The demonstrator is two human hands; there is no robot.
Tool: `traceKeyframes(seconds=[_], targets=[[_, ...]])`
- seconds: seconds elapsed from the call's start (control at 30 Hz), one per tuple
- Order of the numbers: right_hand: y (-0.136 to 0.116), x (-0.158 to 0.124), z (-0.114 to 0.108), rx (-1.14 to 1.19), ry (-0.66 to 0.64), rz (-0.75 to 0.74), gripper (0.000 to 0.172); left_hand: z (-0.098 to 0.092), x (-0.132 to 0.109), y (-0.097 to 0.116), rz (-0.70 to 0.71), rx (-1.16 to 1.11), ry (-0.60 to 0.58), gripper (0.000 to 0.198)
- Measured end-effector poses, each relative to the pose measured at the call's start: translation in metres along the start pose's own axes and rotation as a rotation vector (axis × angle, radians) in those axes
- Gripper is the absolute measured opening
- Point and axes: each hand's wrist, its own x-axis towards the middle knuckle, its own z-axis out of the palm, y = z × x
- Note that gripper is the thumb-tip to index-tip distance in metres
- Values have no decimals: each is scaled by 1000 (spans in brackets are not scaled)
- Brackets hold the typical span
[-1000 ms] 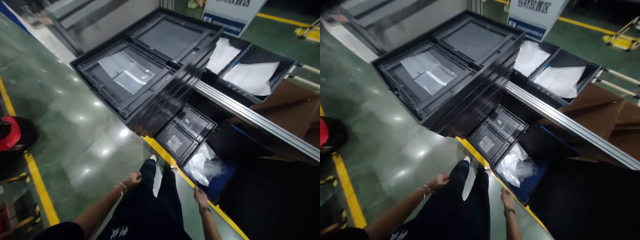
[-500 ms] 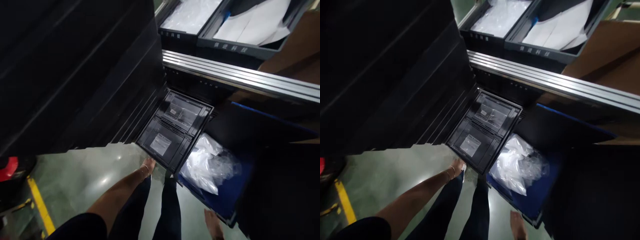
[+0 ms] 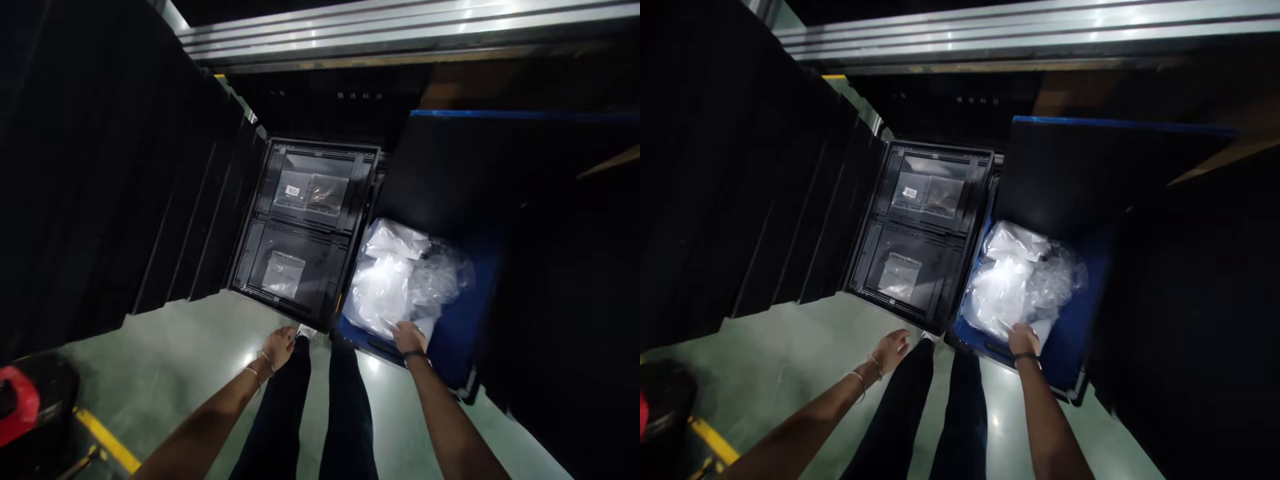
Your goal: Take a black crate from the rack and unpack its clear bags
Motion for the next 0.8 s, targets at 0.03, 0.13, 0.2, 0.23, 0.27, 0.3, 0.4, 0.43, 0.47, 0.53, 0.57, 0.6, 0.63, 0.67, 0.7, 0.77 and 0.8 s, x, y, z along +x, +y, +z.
traceKeyframes(seconds=[0.03, 0.13, 0.2, 0.23, 0.27, 0.3, 0.4, 0.43, 0.47, 0.53, 0.57, 0.6, 0.63, 0.67, 0.7, 0.77, 0.8], targets=[[4, -6, 0, 31, 15, -31, 26, 0, 0, 0, 0, -11, -18, 30], [12, -24, -7, 129, 85, -157, 7, 3, -4, 4, -8, -42, -39, 28], [13, -37, -15, 209, 183, -247, 22, 6, -9, 10, -12, -65, -46, 26], [12, -43, -19, 247, 241, -279, 32, 8, -12, 14, -14, -76, -52, 26], [10, -49, -23, 280, 296, -298, 43, 10, -14, 18, -14, -87, -59, 26], [7, -54, -27, 305, 342, -304, 53, 13, -16, 22, -14, -98, -69, 26], [-1, -70, -37, 331, 377, -263, 74, 24, -20, 30, -30, -124, -96, 26], [-2, -74, -39, 323, 353, -241, 75, 28, -21, 31, -45, -130, -105, 26], [-2, -76, -40, 309, 312, -215, 74, 32, -22, 31, -63, -134, -114, 27], [1, -74, -41, 251, 189, -140, 63, 41, -25, 28, -94, -145, -134, 28], [2, -69, -40, 208, 105, -88, 55, 45, -26, 26, -105, -153, -145, 29], [2, -63, -39, 156, 14, -31, 47, 49, -28, 24, -114, -164, -152, 29], [0, -55, -37, 101, -78, 13, 41, 53, -29, 21, -122, -174, -156, 30], [-3, -47, -35, 37, -144, 36, 35, 56, -30, 19, -129, -185, -155, 31], [-8, -39, -32, -26, -177, 28, 31, 59, -32, 17, -137, -194, -150, 31], [-21, -25, -25, -126, -162, -66, 33, 65, -34, 12, -151, -208, -137, 33], [-27, -18, -20, -157, -140, -121, 34, 67, -35, 9, -160, -212, -129, 33]])
